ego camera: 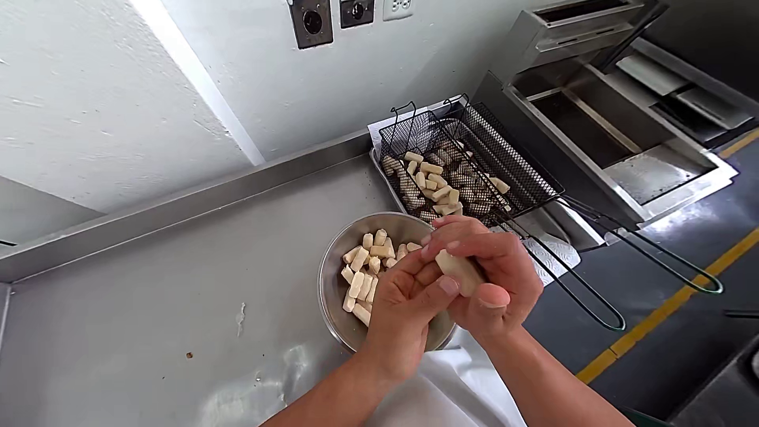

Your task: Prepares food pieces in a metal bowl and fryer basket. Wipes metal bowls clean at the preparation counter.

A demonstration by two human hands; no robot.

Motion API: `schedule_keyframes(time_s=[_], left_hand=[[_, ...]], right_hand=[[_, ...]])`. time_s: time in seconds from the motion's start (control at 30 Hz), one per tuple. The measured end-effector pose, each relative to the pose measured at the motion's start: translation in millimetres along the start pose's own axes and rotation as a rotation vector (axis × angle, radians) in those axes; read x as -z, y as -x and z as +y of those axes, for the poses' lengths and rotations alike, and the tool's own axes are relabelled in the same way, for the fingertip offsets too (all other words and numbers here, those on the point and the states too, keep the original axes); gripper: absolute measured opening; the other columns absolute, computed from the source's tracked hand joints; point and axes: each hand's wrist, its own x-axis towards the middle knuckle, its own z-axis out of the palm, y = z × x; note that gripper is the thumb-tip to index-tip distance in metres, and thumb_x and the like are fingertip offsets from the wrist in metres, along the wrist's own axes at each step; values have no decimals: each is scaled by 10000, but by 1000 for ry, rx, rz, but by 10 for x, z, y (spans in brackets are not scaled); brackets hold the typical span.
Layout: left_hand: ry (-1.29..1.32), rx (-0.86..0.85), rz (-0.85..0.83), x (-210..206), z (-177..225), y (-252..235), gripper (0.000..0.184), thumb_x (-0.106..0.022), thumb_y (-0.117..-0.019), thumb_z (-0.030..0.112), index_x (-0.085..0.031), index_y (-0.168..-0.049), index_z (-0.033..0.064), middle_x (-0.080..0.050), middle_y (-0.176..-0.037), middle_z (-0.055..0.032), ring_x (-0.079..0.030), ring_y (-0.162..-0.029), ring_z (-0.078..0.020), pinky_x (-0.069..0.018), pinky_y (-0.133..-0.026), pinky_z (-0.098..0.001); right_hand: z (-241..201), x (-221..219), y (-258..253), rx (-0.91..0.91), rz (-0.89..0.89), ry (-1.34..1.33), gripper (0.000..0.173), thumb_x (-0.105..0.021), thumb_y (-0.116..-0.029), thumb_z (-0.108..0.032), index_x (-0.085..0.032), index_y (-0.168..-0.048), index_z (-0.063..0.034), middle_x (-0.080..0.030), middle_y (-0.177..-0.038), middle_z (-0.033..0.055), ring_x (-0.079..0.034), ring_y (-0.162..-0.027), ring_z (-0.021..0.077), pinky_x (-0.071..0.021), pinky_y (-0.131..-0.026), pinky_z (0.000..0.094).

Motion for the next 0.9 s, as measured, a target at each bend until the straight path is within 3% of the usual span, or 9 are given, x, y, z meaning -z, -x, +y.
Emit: schedule_keyframes(time_s=[0.2,0.27,0.33,0.37,0.43,0.5,0.67,0.77,0.9], left_hand=[[1,-19,93,153,-65,16,263,-784,-891,183,-744,-1142,115,-758,-1006,-52,-724,-933,-107,-591,-880,-298],[-217,-133,131,282,-62,-11,283,-766,-914,206,-728,-1185,129,-761,-1035,-46,-729,-935,-112,-606,-847,-292],[-693,-366,143,449,-54,-43,334,-726,-954,211,-675,-1263,95,-745,-1129,-26,-719,-1022,-106,-605,-904,-275],[-962,-445,122,546,-61,-60,375,-713,-966,243,-663,-1299,77,-719,-1232,-22,-679,-1144,-109,-572,-998,-301],[-1382,-396,9,703,-73,-62,508,-638,-987,337,-600,-1420,75,-511,-1538,-81,-384,-1488,-254,-308,-1224,-521],[-1460,-226,-49,832,-27,-22,642,-576,-992,403,-450,-1553,117,-279,-1676,-100,-157,-1574,-296,-155,-1253,-600],[-1268,-30,174,1142,292,50,602,-585,-1004,344,-447,-1537,101,-548,-1502,-64,-528,-1369,-190,-449,-1128,-467],[-1378,60,178,1283,317,32,482,-597,-1033,248,-518,-1474,69,-633,-1390,-98,-599,-1291,-217,-474,-1099,-485],[-1612,342,163,1408,174,0,511,-634,-1020,225,-510,-1500,104,-650,-1346,-152,-632,-1234,-322,-493,-1051,-574]], right_hand=[[-3,-80,125,-96,-61,-17,504,-448,-1033,-601,-590,-1070,-119,-673,-948,11,-682,-980,129,-545,-1002,395],[-10,-110,245,-329,-141,-93,717,-449,-964,-733,-503,-1357,-135,-640,-1232,36,-633,-1163,140,-541,-1013,351],[9,-99,401,-609,-223,-262,876,-416,-954,-760,-282,-1583,-165,-442,-1565,30,-495,-1388,163,-491,-1100,367],[12,-88,490,-762,-218,-371,816,-464,-986,-683,-269,-1600,-182,-450,-1561,1,-497,-1384,137,-490,-1102,359],[13,-75,646,-1058,-128,-527,453,-556,-1033,-401,-550,-1410,-151,-679,-1236,22,-679,-1063,123,-586,-909,340],[58,38,678,-1166,-110,-524,296,-501,-1057,-265,-660,-1207,-66,-736,-1074,81,-726,-886,170,-622,-793,354],[575,731,144,-800,-165,402,415,-515,-1066,-265,-559,-1391,-11,-653,-1291,159,-686,-1108,241,-593,-935,444],[818,861,-155,-799,-465,772,577,-496,-1075,-251,-349,-1565,17,-375,-1584,281,-415,-1438,453,-368,-1137,637],[657,292,181,-775,-681,618,381,-595,-1036,-216,-617,-1376,-45,-642,-1329,198,-629,-1222,373,-503,-1022,603]])
